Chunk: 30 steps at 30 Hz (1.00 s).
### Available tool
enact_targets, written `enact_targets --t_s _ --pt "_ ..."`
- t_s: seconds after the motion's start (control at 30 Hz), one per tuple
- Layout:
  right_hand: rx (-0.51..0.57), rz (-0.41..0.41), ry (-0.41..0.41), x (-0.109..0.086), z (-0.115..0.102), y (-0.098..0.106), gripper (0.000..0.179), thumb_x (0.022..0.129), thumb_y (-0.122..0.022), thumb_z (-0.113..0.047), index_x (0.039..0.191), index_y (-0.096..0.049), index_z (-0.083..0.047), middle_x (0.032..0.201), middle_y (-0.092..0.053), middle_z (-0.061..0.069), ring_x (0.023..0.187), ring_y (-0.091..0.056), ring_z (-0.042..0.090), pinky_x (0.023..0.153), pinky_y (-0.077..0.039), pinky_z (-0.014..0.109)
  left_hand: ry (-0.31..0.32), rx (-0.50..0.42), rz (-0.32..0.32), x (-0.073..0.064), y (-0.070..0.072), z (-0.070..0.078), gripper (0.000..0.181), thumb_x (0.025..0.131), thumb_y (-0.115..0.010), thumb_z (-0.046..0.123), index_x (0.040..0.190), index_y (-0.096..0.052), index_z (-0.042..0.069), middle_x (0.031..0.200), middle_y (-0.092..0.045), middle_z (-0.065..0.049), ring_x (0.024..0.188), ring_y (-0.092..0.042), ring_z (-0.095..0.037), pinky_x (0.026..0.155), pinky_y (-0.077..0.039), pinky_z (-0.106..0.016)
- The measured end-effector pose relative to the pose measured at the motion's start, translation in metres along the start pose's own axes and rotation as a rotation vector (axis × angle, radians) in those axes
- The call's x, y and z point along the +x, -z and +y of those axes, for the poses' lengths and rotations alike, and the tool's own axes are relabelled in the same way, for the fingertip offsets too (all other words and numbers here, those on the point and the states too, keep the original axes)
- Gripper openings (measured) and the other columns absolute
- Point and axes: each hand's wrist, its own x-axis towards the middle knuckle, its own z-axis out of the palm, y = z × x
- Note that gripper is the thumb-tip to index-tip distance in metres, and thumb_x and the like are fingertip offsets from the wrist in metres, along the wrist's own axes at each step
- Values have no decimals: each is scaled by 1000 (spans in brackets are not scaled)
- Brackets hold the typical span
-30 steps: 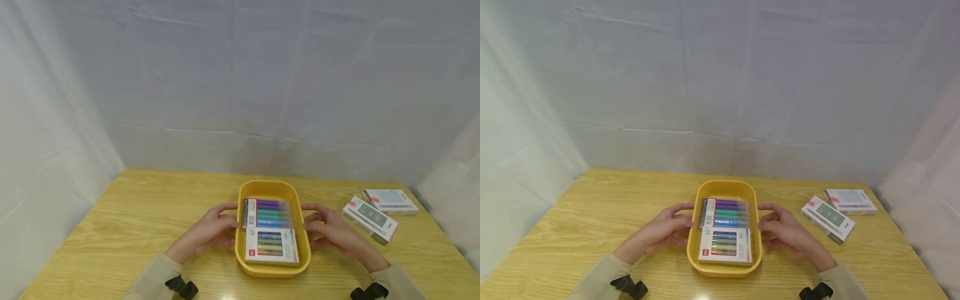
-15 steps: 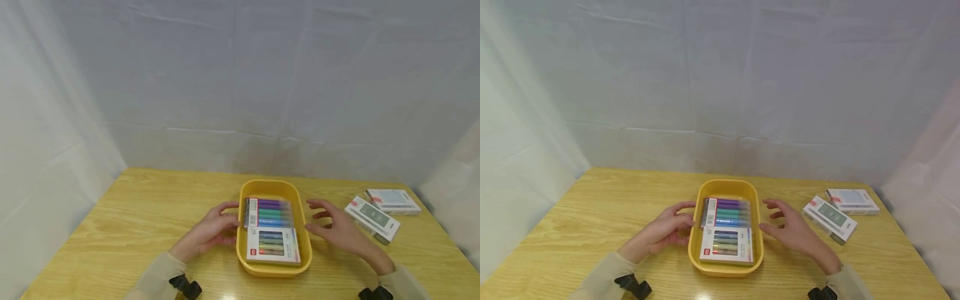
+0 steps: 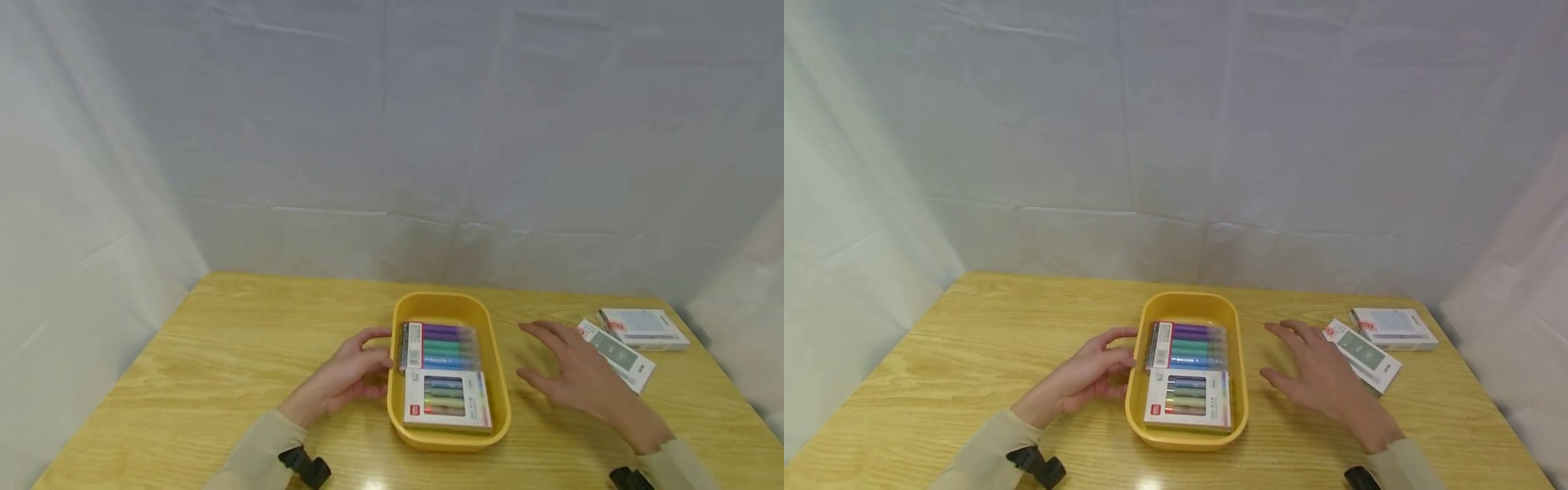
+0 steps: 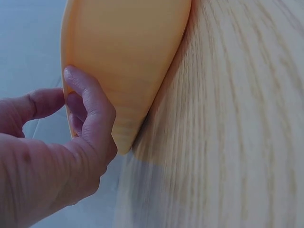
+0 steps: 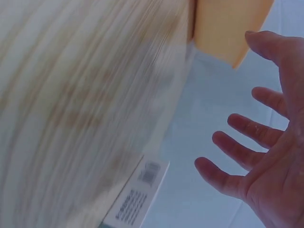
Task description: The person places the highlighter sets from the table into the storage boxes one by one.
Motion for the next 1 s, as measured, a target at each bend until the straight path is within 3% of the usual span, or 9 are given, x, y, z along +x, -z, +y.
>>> enact_targets --t_s 0.23,0.37,0.57,0.73,0.93,1.0 --pt "-125 72 88 -4 16 0 69 80 -85 -34 139 -58 -11 130 -63 23 105 -64 47 80 -55 62 5 6 -11 1 1 0 64 93 -61 10 151 -35 12 130 -64 -19 92 -64 -20 67 -57 -27" --pt "-169 102 99 -6 25 1 71 77 -86 -33 138 -58 -11 125 -65 22 99 -65 47 79 -54 63 4 0 -4 1 0 0 65 92 -62 9 151 -35 12 129 -64 -20 91 -64 -20 66 -57 -26" --pt "-178 58 26 -12 37 7 71 80 -84 -36 141 -57 -12 127 -63 22 103 -64 50 82 -51 69 2 -10 25 2 -1 0 66 91 -61 7 151 -36 11 130 -61 -22 90 -63 -20 64 -57 -27" --pt "-165 15 -31 -17 48 12 71 82 -82 -40 141 -57 -10 129 -60 27 103 -64 50 65 -55 58 8 -31 48 6 0 2 63 92 -60 7 150 -37 12 133 -59 -23 92 -63 -20 65 -55 -27" --pt "-149 -61 -104 -25 62 16 69 86 -79 -42 142 -56 -7 134 -56 30 115 -55 57 75 -52 67 4 -49 49 12 3 4 64 92 -59 7 151 -36 12 137 -57 -24 97 -62 -21 68 -55 -29" --pt "-149 -77 -123 -28 67 17 69 86 -79 -42 142 -56 -7 135 -55 30 112 -56 59 71 -52 67 4 -50 52 15 3 4 63 92 -59 7 151 -36 12 137 -57 -24 98 -62 -22 69 -56 -30"
